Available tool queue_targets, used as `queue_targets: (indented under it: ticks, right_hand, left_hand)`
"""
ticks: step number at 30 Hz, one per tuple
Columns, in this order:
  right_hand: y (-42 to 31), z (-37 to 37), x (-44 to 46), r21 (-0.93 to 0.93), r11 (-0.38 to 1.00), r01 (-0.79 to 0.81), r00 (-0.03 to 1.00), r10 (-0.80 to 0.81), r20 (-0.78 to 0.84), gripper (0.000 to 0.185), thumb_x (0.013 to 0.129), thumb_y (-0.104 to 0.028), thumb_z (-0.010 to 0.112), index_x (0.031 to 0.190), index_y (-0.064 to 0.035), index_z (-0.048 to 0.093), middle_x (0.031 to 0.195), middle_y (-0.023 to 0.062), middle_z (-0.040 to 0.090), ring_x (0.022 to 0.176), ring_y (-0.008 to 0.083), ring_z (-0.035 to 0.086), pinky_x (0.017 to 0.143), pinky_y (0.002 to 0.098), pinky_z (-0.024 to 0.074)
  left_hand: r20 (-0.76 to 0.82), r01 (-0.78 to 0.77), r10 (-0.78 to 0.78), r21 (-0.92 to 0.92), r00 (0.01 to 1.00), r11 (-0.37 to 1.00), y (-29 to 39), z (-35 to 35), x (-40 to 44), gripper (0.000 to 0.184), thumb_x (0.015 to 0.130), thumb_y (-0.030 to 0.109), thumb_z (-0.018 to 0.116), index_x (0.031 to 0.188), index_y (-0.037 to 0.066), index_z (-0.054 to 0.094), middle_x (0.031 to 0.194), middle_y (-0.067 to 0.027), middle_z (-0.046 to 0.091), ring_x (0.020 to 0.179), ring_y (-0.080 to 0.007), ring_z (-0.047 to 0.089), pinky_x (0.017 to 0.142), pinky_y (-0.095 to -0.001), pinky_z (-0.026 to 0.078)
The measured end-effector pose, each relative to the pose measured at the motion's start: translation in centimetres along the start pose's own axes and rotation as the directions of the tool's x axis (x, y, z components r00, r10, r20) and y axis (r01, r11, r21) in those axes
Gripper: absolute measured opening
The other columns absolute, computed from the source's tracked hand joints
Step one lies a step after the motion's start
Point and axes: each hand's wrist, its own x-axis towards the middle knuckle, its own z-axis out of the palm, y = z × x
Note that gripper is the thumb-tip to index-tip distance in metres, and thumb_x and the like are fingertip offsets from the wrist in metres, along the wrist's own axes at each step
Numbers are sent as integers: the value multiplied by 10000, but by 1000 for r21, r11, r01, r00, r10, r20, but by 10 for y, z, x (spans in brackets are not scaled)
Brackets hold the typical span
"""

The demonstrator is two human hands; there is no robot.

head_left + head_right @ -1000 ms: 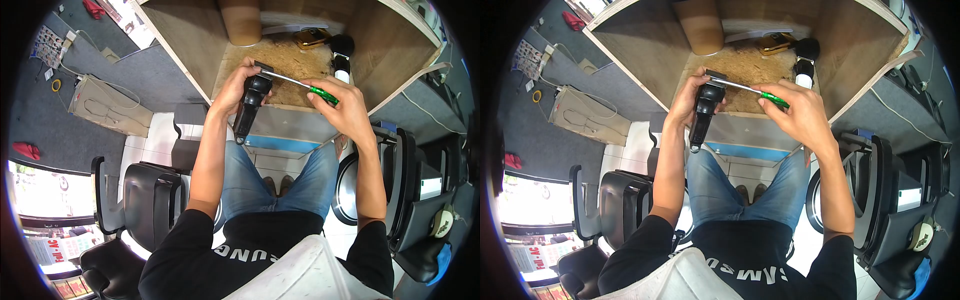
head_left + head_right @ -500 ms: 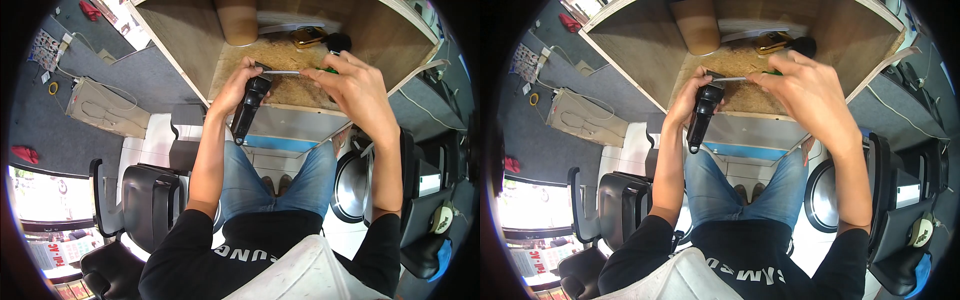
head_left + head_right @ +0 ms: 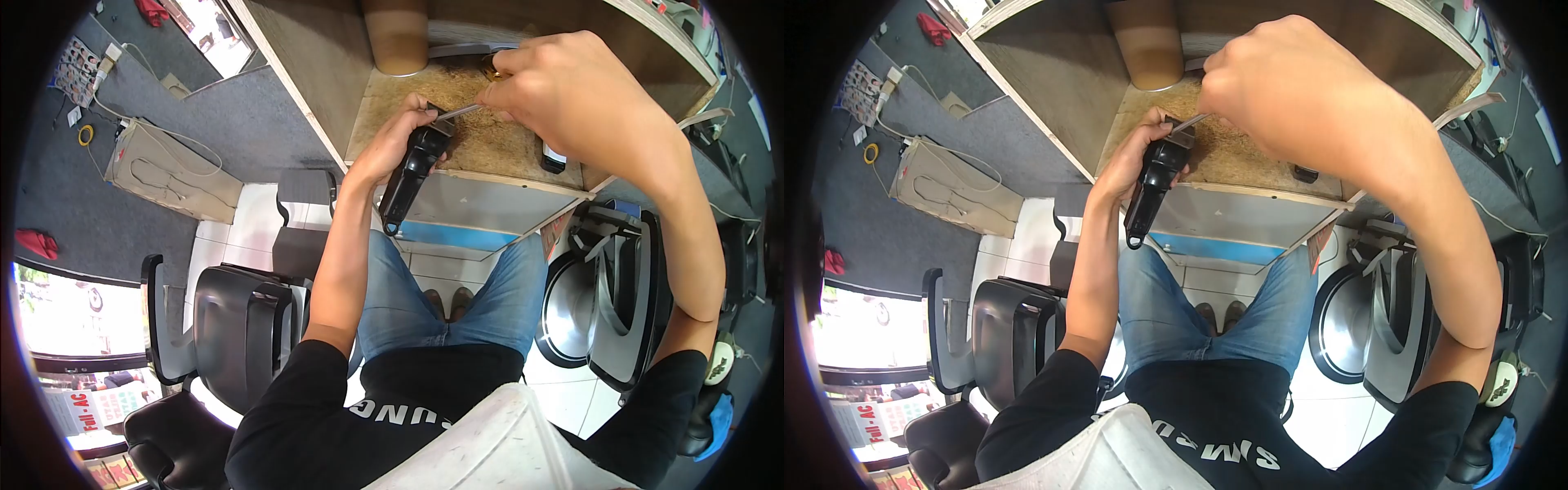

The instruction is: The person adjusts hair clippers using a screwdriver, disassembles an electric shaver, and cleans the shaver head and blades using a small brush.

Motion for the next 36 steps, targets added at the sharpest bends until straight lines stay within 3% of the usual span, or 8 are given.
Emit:
queue_targets:
  ticks: [4,10,13,16,20,25,30,36]
  right_hand:
    - [4,1,4,148,986,-81,992,65,111,130,860,-104,747,939,-5,771,1105,166,773,978,341,756,839,419,605]
    - [6,5,4,175,984,-16,989,41,-143,277,777,-33,841,893,-10,590,956,114,720,948,373,722,778,478,559]
    - [1,-17,12,-30,997,73,988,-76,-131,284,774,-74,849,899,-5,604,945,127,708,946,384,714,762,478,551]
    - [6,-9,9,-40,998,52,996,-55,-69,297,771,-93,853,898,2,602,929,134,700,938,395,702,749,485,547]
    - [2,-13,11,14,989,-148,962,141,235,380,839,-57,804,1183,29,667,1172,192,748,1064,351,746,878,442,615]
    - [15,6,-3,91,996,18,988,-4,-152,269,840,-157,816,934,-12,610,1034,133,695,959,396,699,725,479,544]
    - [13,3,-3,-80,997,-8,997,1,-81,296,816,-148,829,972,-16,614,989,119,672,966,386,690,751,486,544]
    - [8,-1,-3,159,983,-92,991,106,-79,302,824,-137,817,1003,-7,612,910,136,606,944,403,664,746,509,508]
  left_hand:
    - [-2,-1,1,18,1000,1000,0,0,1,198,1071,273,483,1157,96,470,901,-144,671,675,-205,720,529,-312,582]
    - [2,-21,21,10,1000,1000,-2,0,3,194,1077,278,467,1148,98,463,888,-148,675,664,-200,712,530,-310,580]
    - [3,-14,14,14,1000,1000,-2,0,2,197,1080,285,450,1149,101,459,881,-149,676,661,-201,710,534,-309,582]
    - [-2,-1,1,1,1000,1000,-1,1,3,212,1080,300,441,1153,102,456,868,-153,680,656,-205,708,537,-309,582]
    - [-15,12,-12,-23,1000,1000,0,2,1,229,1077,316,440,1156,101,450,840,-162,683,644,-209,705,539,-310,582]
    - [-15,8,-8,-6,1000,1000,0,1,4,212,1074,298,445,1154,101,449,830,-165,679,635,-211,702,529,-311,577]
    - [-30,-31,31,7,999,999,-4,1,5,193,1075,284,460,1141,102,459,845,-169,669,641,-222,708,509,-318,569]
    - [-4,-28,27,-55,1000,998,-7,0,8,200,1082,291,476,1104,93,452,851,-174,661,651,-228,711,509,-317,561]
